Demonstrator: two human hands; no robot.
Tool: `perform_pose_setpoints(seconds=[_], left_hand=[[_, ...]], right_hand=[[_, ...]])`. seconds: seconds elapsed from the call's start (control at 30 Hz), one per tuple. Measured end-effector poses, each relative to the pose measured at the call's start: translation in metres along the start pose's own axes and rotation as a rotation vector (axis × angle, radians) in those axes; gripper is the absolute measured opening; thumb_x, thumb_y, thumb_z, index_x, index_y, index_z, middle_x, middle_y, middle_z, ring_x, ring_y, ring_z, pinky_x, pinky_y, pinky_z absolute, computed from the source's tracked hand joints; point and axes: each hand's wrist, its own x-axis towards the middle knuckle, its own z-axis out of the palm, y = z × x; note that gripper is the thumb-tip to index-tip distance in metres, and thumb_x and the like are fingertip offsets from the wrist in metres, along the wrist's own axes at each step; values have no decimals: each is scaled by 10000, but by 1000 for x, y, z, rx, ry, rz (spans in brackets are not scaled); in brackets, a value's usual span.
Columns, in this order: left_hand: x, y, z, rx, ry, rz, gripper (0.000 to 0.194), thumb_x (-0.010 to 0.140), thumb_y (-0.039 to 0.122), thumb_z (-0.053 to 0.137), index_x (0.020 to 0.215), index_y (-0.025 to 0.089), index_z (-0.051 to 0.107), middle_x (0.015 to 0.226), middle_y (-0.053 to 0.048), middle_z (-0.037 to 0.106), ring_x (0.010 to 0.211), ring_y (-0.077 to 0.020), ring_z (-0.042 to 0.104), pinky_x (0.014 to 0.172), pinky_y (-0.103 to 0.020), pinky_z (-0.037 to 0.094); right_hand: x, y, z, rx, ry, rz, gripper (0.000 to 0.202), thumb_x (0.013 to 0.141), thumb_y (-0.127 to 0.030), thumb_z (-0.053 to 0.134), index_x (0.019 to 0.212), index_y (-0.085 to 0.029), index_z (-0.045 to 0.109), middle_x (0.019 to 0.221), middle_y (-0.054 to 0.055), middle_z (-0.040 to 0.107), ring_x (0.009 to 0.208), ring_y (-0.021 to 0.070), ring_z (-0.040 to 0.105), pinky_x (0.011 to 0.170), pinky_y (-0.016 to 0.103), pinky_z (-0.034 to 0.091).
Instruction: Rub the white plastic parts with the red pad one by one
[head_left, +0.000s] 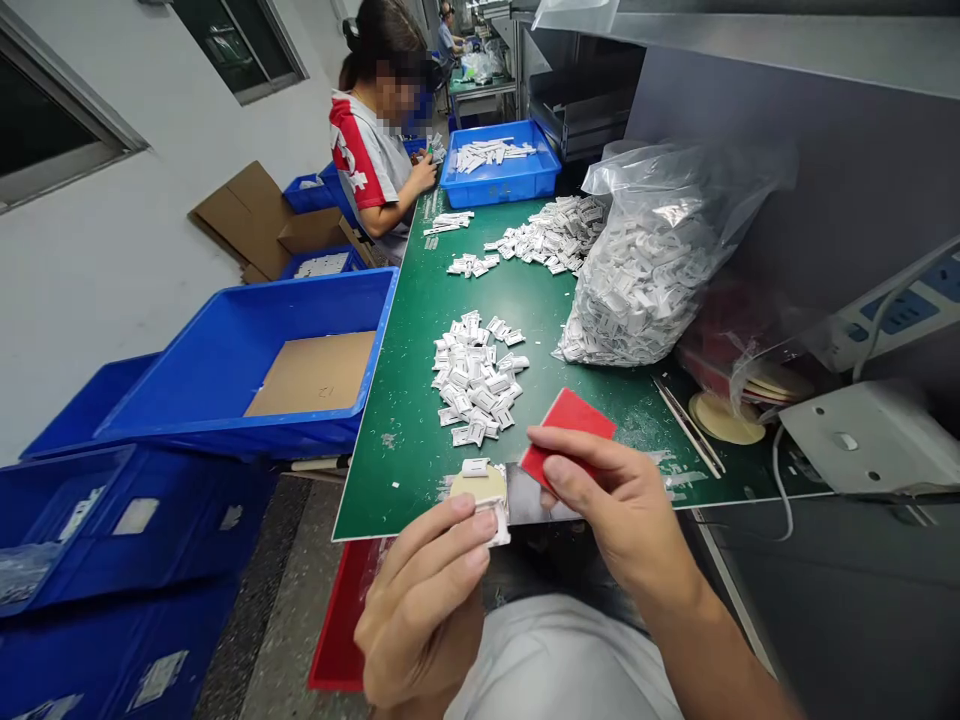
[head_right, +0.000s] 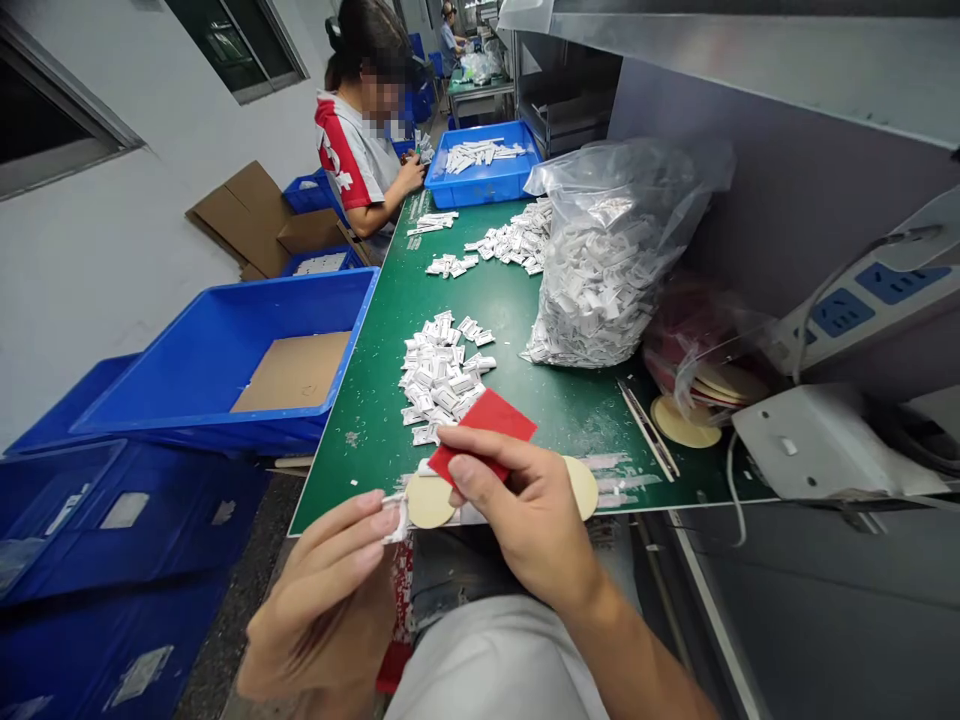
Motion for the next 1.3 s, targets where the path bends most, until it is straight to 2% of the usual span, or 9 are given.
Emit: perform_pose_setpoints(seconds=[0.13,0.37,0.57,0.67,0.83,0.97,1.1,1.17,1.3], left_hand=[[1,5,10,-163,22,6,139,858,129,790,983,184,765,995,-13,848,913,-238,810,804,-401,693],[9,17,22,-323,195,-302,120,801,290,871,826,276,755,821,62,841,746,-184,786,713,-327,660],[23,8,18,-520,67,-430,151,824,136,822,835,248,721,775,50,776,723,-135,739,725,-265,638],[19,6,22,-335,43,-594,318,833,100,800,1085,292,768,903,19,791,853,-148,766,786,-247,632],[5,14,28,-196,81,-395,763,826,59,795,1497,302,526,952,11,831,940,-171,777,894,-277,617],[2,19,27,-130,162,-355,781,736,23,855,1421,267,571,910,23,834,877,-182,790,850,-280,637],[10,21,21,-199,99,-335,367,717,-10,830,949,243,700,870,24,824,861,-202,792,769,-294,655],[14,20,19,-208,82,-309,303,726,-21,804,794,236,658,804,29,808,883,-230,793,841,-372,656],[14,16,22,-107,29,-416,263,766,93,820,939,259,711,784,27,798,750,-180,787,757,-274,646]], right_hand=[[6,-4,3,97,-160,82,168,862,-269,852,1027,-294,871,754,-3,799,589,87,661,583,161,561],[30,0,5,128,0,197,220,765,-301,902,915,-143,875,667,38,743,448,57,529,413,140,430],[32,6,-6,230,275,137,222,873,-355,812,1017,-188,832,587,-63,523,466,24,348,428,82,281],[10,2,0,238,312,121,243,868,-402,823,1039,-230,834,614,-53,563,470,26,346,439,85,297],[-11,2,10,11,103,25,255,818,-501,844,896,-261,882,813,56,794,709,179,689,671,259,561],[4,5,2,-188,242,-46,283,968,-477,682,1176,-342,818,1189,29,812,1069,222,709,917,324,548],[19,10,-8,-207,131,23,355,739,-484,899,982,-226,882,1021,95,842,783,235,731,665,299,577],[22,14,-13,-206,270,9,343,908,-489,751,1166,-276,828,1141,59,817,781,180,697,662,259,551],[8,16,-19,-182,345,-8,311,931,-498,725,1132,-289,837,909,44,817,619,154,618,571,250,509]])
